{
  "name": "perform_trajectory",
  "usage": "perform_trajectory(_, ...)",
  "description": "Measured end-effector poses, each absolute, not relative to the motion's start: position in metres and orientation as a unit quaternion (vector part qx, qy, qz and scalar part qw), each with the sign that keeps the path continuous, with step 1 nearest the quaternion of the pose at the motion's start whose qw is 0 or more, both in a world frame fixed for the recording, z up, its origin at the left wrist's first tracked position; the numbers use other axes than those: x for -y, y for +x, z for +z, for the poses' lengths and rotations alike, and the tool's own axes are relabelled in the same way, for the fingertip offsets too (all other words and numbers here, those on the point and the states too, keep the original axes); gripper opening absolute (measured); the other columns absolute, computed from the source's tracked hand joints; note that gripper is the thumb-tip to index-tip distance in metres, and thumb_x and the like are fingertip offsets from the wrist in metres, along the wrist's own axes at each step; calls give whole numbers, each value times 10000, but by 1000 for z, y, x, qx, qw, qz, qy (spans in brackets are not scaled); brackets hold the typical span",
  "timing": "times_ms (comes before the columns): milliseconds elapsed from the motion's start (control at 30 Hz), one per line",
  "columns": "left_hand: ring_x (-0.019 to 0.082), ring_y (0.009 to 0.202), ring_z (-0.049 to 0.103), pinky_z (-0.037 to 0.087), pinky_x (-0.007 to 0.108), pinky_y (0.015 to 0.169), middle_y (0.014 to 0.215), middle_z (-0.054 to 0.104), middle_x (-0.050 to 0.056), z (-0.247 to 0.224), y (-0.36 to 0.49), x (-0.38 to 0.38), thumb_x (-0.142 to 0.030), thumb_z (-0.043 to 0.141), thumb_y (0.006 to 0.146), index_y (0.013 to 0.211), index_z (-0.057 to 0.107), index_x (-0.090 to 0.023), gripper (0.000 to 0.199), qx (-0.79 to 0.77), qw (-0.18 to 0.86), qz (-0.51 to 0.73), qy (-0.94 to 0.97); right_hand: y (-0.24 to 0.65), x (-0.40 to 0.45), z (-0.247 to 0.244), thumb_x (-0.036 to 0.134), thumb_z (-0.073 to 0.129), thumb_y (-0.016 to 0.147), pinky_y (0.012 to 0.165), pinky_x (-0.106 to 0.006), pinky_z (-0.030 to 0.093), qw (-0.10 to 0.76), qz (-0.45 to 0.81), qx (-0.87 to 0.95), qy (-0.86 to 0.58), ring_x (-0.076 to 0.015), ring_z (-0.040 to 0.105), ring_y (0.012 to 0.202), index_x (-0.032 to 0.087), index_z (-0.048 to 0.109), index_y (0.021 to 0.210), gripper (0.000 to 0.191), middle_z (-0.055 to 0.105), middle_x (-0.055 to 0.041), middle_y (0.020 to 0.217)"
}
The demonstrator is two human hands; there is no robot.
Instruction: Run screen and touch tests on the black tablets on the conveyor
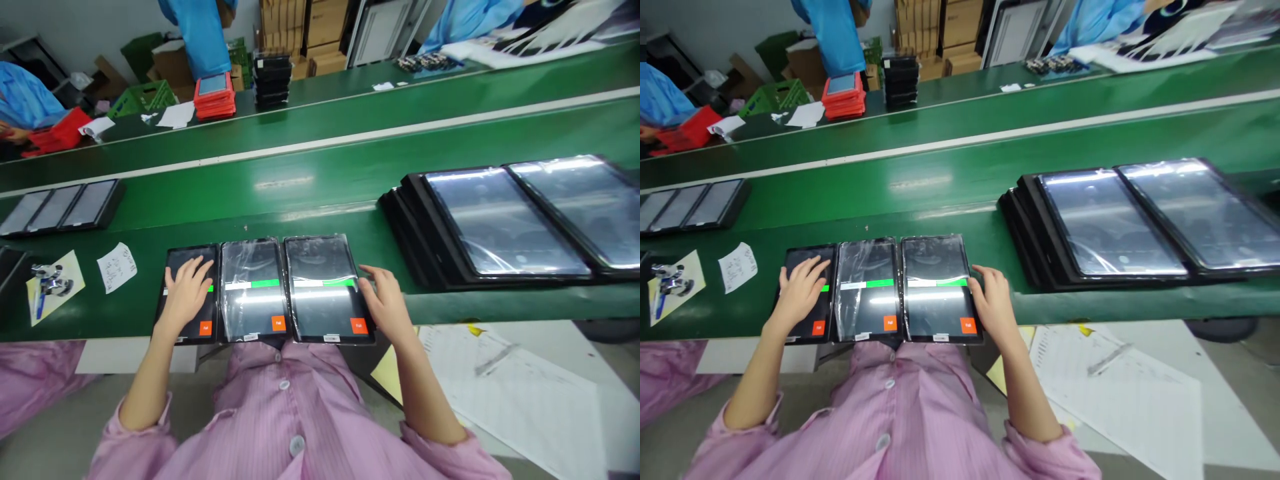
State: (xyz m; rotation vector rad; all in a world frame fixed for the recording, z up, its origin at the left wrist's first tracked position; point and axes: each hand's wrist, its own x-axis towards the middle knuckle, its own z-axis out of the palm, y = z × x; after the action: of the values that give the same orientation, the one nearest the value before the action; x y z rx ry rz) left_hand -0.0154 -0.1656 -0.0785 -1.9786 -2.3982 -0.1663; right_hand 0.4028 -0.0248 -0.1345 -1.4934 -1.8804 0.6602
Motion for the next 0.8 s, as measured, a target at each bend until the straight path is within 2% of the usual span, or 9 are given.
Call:
perform_trajectory(67,359,1482,318,109,815,1121,1615,381,96,-77,-21,144,-372,254,1057,1518,436,-297,501,771,-6,-26,-637,399,7,-141,517,487,900,961,-493,491,363,348,660,-559,-303,629,1062,179,685,1162,471,689,-158,1146)
perform_trajectory(133,352,1506,276,71,828,1117,1630,355,81,-76,-27,124,-366,245,1055,1538,398,-318,509,766,-18,-7,-642,393,-3,-146,514,579,827,876,-437,519,396,411,591,-570,-276,652,945,174,702,1094,450,722,-130,1049)
perform_trajectory(200,327,1481,333,23,812,1132,1582,436,88,-75,-33,109,-352,248,1054,1522,418,-325,499,761,-23,-3,-648,388,-8,-150,506,649,762,816,-403,521,425,441,540,-577,-259,651,875,169,709,1055,450,731,-110,971)
perform_trajectory(333,305,1308,531,-83,793,1127,1382,611,114,-71,-37,99,-389,306,1046,1449,498,-303,455,752,-14,4,-659,386,-7,-156,516,697,712,777,-375,508,446,442,517,-582,-248,647,852,159,718,1019,471,725,-106,930)
perform_trajectory(400,319,1289,542,-81,791,1126,1358,616,133,-69,-34,99,-431,374,1024,1441,501,-289,459,749,-9,20,-662,389,-8,-158,528,713,696,748,-361,500,441,446,516,-583,-242,642,829,161,718,988,469,717,-99,893)
perform_trajectory(600,397,1418,406,41,828,1105,1492,499,189,-57,-32,95,-471,532,933,1465,443,-273,574,752,-53,69,-653,394,-14,-168,535,729,689,701,-334,481,446,427,535,-578,-214,616,782,187,710,935,427,693,-64,838)
perform_trajectory(667,393,1395,431,37,856,1075,1467,523,180,-51,-33,92,-471,538,919,1450,446,-286,570,751,-79,70,-652,393,-14,-168,532,725,689,690,-333,482,449,411,540,-581,-208,608,761,184,712,928,422,690,-64,830)
perform_trajectory(800,378,1234,560,24,876,1047,1259,649,160,-45,-31,85,-469,595,843,1386,485,-274,587,764,-115,84,-629,392,-12,-166,527,722,687,669,-330,490,449,400,544,-586,-206,611,741,173,718,921,424,697,-75,826)
